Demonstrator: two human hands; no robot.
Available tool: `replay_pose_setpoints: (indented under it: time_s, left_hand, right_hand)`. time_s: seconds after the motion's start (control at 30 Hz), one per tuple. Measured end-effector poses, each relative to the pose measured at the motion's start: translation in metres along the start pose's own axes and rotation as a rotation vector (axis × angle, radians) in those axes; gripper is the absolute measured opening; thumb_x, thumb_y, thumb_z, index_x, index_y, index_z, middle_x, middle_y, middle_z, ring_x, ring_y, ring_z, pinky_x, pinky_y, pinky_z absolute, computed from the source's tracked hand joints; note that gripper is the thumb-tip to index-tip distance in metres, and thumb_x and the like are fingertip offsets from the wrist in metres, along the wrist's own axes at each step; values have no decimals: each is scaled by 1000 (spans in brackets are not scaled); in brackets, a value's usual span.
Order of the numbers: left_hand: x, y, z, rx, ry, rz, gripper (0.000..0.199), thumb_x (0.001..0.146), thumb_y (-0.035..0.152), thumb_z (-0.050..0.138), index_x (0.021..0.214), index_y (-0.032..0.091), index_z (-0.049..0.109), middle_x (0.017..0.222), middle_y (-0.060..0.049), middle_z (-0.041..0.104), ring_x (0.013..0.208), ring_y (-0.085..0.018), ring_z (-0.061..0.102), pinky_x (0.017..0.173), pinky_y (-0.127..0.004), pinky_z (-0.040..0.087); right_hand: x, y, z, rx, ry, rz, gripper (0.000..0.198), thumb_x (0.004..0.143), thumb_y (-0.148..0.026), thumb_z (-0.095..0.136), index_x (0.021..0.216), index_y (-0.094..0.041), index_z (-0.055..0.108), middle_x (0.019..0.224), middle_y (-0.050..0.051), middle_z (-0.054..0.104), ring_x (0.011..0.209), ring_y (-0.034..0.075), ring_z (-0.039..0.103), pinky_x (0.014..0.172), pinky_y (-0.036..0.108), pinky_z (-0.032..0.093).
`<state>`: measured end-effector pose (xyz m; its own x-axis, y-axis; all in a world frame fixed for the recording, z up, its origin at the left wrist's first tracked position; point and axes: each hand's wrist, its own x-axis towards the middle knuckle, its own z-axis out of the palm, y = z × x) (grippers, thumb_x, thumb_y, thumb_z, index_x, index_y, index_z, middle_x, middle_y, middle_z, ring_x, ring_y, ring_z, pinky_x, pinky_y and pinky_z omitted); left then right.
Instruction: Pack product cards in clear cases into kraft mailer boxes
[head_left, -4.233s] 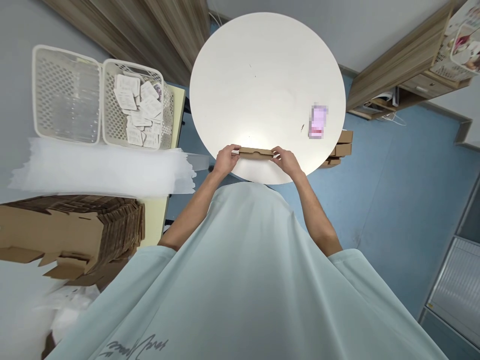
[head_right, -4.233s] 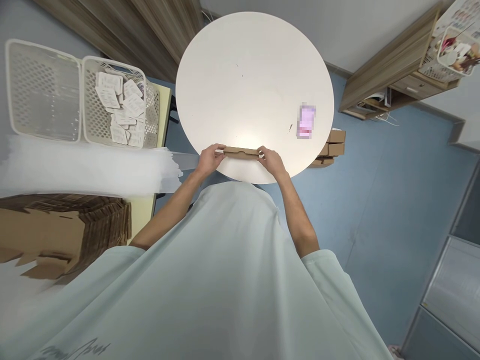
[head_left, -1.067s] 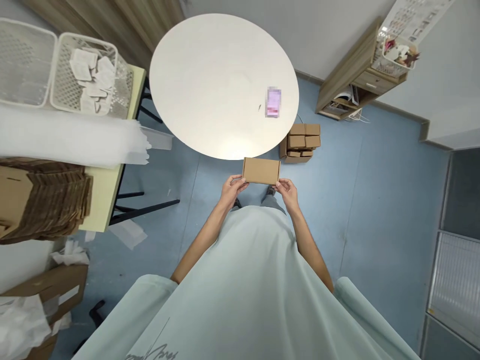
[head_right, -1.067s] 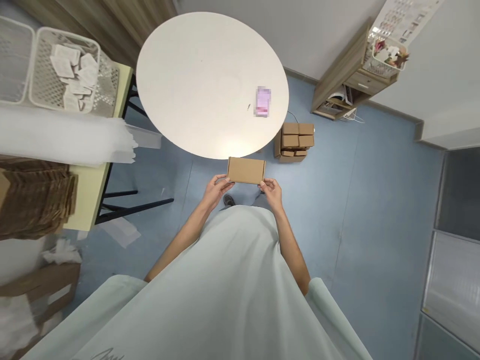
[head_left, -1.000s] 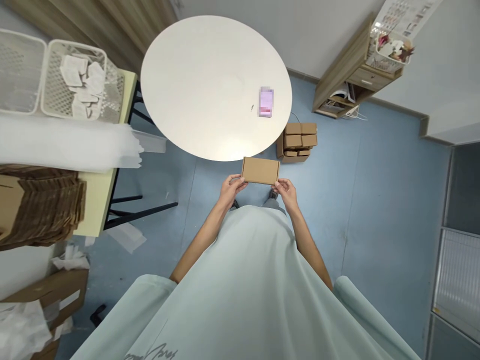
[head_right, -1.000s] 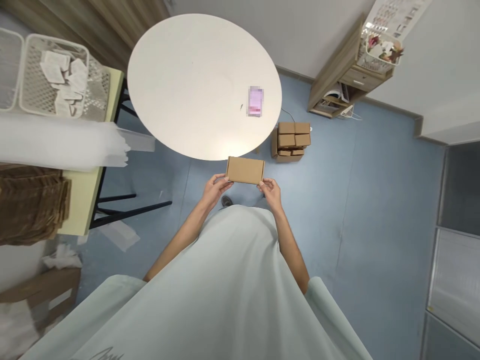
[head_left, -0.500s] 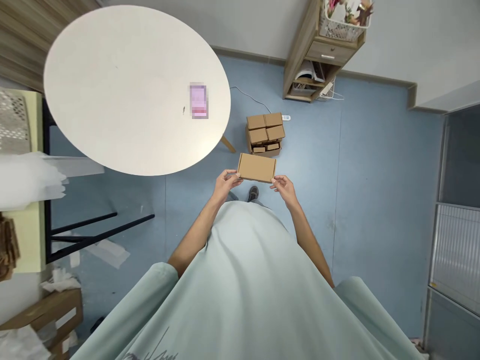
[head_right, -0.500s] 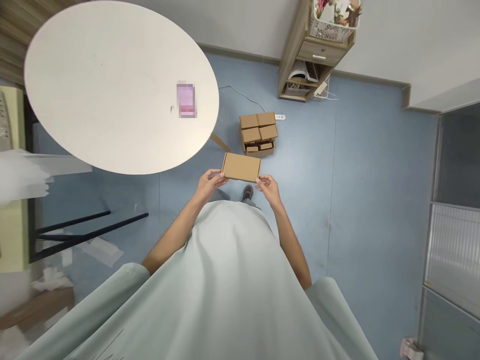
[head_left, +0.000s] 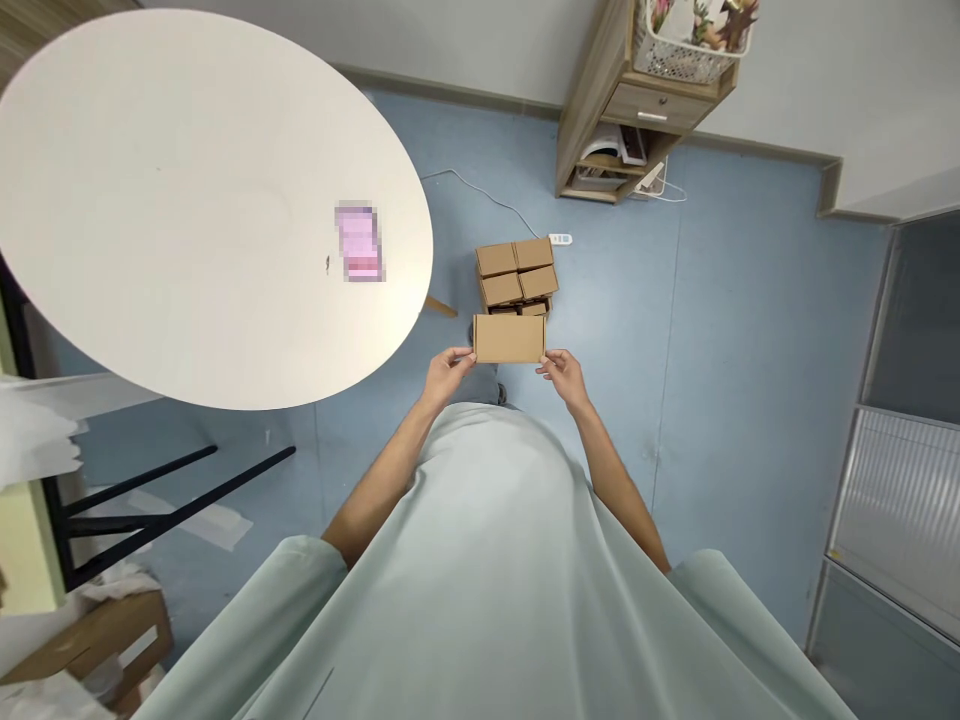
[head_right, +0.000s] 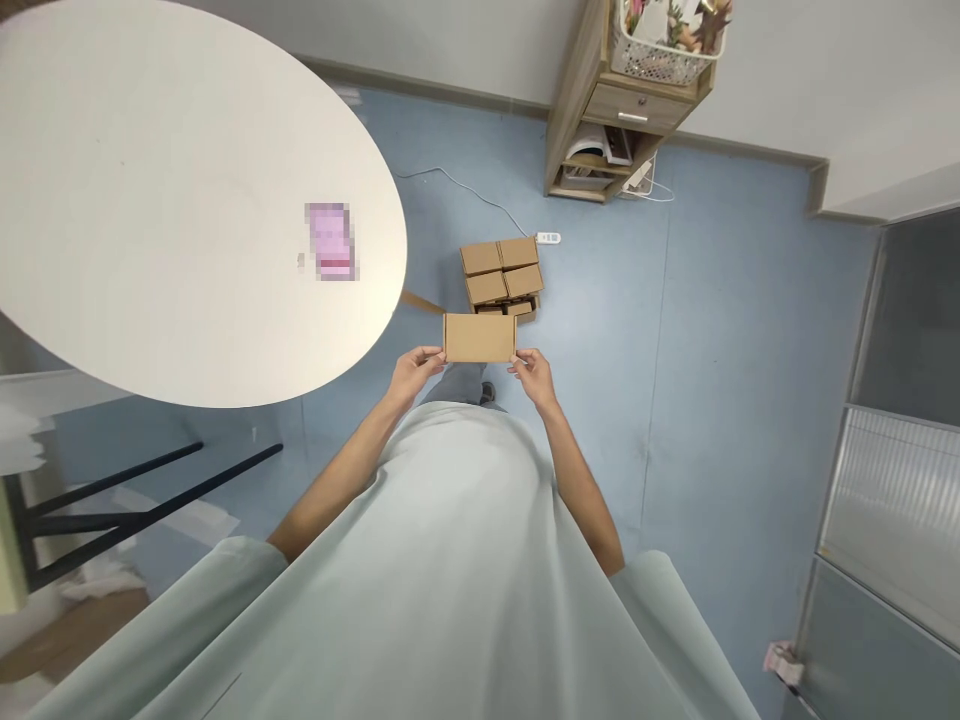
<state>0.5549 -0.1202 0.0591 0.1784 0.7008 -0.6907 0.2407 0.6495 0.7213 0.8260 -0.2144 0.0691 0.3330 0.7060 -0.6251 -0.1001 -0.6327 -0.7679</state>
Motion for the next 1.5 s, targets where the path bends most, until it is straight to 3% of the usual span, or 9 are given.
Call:
replay_pose_setpoints:
  time_s: [0.27,0.4,0.53,0.73,0.87,1.0,1.23,1.37,1.5]
  left_hand:
    - [93,42,4,153,42,76,39,95,31,72,131,17,79,137,-13,84,116,-30,84,113,-48,65]
    - [140,52,9,226,54,90,41,97,25,69,135,18,81,139,-11,84,116,-30,84,115,-47,64]
    - [187,50,26,330,136,39,41,96,20,69,134,19,83,140,-11,84,112,-31,85,115,-48,63]
    - [257,30,53,354,249,-92,40,98,18,67,135,18,83,135,-14,84,109,-32,85,116,-50,61]
    - [305,9,59,401,306,-154,45,99,14,63,140,17,81,138,-16,81,109,-30,84,116,-47,60]
    - [353,-14,60,458,336,-134,45,98,10,60,137,18,81,133,-13,81,107,-27,80,113,-42,60]
    - [418,-54,64,493,322,-212,42,100,10,61,137,16,80,136,-17,77,116,-33,78,117,-49,58]
    - [442,-72,66,440,315,-183,48,100,15,64,146,21,76,143,-15,75,130,-34,75,125,-51,55]
    - [459,-83,69,409,326,-181,47,96,12,66,141,19,78,136,-15,76,131,-34,73,127,-48,53]
  right_hand:
    - [106,-48,6,-81,-24,9,60,83,-75,84,111,-25,67,124,9,82,93,22,84,85,37,65]
    - [169,-56,10,-183,3,-5,54,87,-70,82,113,-23,72,124,8,81,85,19,80,87,38,66]
    - [230,-54,17,-318,5,14,44,94,-59,78,116,-22,76,106,5,82,71,17,73,83,38,67]
    - [320,-33,35,-414,-66,58,31,102,-45,73,121,-20,77,92,3,81,74,19,76,85,38,70]
    - [377,-9,44,-566,-161,69,29,104,-35,72,129,-20,80,102,6,85,91,24,83,104,47,69]
    - [422,19,54,-684,-243,84,41,105,-26,67,143,-21,80,114,8,87,109,27,86,117,52,64]
    - [465,56,74,-747,-281,174,58,106,-17,60,163,-18,69,139,10,84,117,27,86,118,46,64]
    - [476,69,74,-746,-281,202,60,105,-20,65,164,-21,68,140,9,83,114,26,86,118,44,64]
    - [486,86,69,-626,-248,185,60,103,-24,73,162,-23,70,135,9,83,113,25,85,119,48,64]
